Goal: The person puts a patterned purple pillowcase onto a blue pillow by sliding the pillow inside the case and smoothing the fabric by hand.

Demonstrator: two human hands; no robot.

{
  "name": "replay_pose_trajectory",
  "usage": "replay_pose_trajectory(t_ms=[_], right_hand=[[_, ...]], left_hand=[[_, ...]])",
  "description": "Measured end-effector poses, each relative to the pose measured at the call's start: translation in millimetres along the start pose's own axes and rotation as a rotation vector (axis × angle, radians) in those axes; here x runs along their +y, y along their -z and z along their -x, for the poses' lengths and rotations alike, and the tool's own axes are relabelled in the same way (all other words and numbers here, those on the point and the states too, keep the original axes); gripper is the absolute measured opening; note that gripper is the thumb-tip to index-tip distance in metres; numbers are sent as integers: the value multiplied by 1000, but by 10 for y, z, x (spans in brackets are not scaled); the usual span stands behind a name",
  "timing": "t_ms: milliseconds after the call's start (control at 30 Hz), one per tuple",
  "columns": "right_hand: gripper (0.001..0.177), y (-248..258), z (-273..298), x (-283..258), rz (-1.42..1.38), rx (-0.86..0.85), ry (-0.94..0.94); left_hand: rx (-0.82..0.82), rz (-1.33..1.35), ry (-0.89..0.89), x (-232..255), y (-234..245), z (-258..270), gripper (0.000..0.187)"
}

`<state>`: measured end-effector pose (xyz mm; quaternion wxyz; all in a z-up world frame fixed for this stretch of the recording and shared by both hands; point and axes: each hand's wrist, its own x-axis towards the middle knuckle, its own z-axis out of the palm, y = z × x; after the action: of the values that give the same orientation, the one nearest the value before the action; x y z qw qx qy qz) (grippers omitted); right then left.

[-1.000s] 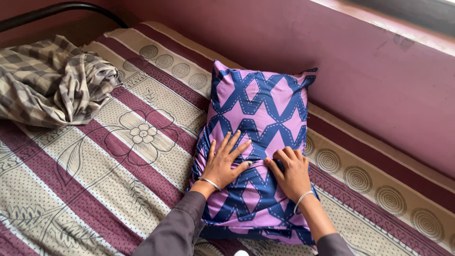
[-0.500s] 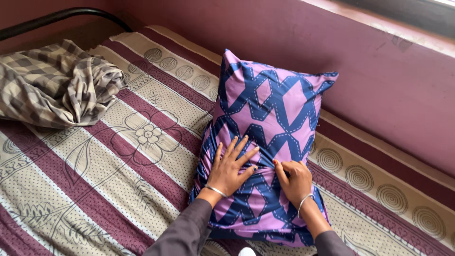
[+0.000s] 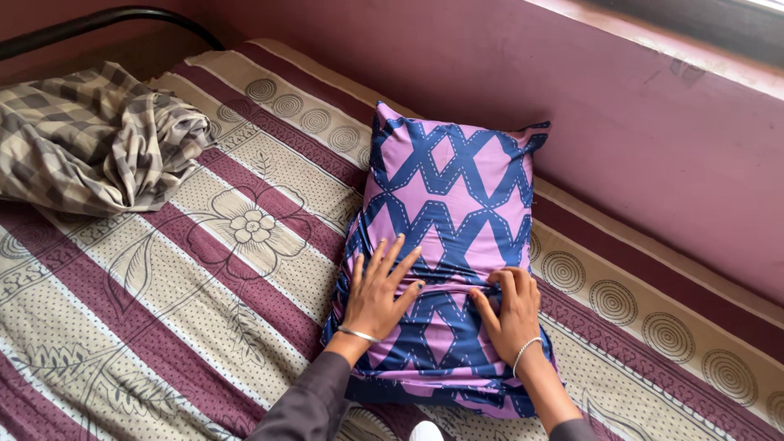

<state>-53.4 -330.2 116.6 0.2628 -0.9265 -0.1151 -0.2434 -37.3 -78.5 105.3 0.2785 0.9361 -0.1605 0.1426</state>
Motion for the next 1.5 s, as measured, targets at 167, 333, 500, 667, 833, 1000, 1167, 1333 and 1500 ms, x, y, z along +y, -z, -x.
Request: replay_pose_trajectory(t_ms=[167, 333, 500, 667, 833, 1000, 1167, 1333, 1500], right_hand=[[54, 43, 130, 19, 53, -19, -10], [61, 58, 123, 37, -11, -173, -156], [75, 204, 55, -200, 247, -525, -572], [94, 222, 73, -149, -410, -372, -490], [87, -210, -137, -352, -724, -436, -387], [74, -565, -571, -584, -794, -620, -424], [77, -486, -537, -42, -1605, -269, -864], [94, -341, -10, 929, -1555, -80, -1009], [76, -162, 223, 998, -1221, -167, -1015]], left_hand=[[78, -257, 151, -146, -52, 204, 75], [51, 221, 709, -386, -90, 254, 111], [127, 697, 729, -741, -169, 199, 91], [348, 838, 623, -338, 364, -179, 71], [426, 541, 278, 395, 1520, -654, 48], [379, -51, -4, 923, 1640, -995, 37], [-150, -58, -13, 1280, 769, -1153, 93], [-404, -41, -30, 1007, 280, -967, 57], [-90, -232, 266, 138, 280, -642, 75]])
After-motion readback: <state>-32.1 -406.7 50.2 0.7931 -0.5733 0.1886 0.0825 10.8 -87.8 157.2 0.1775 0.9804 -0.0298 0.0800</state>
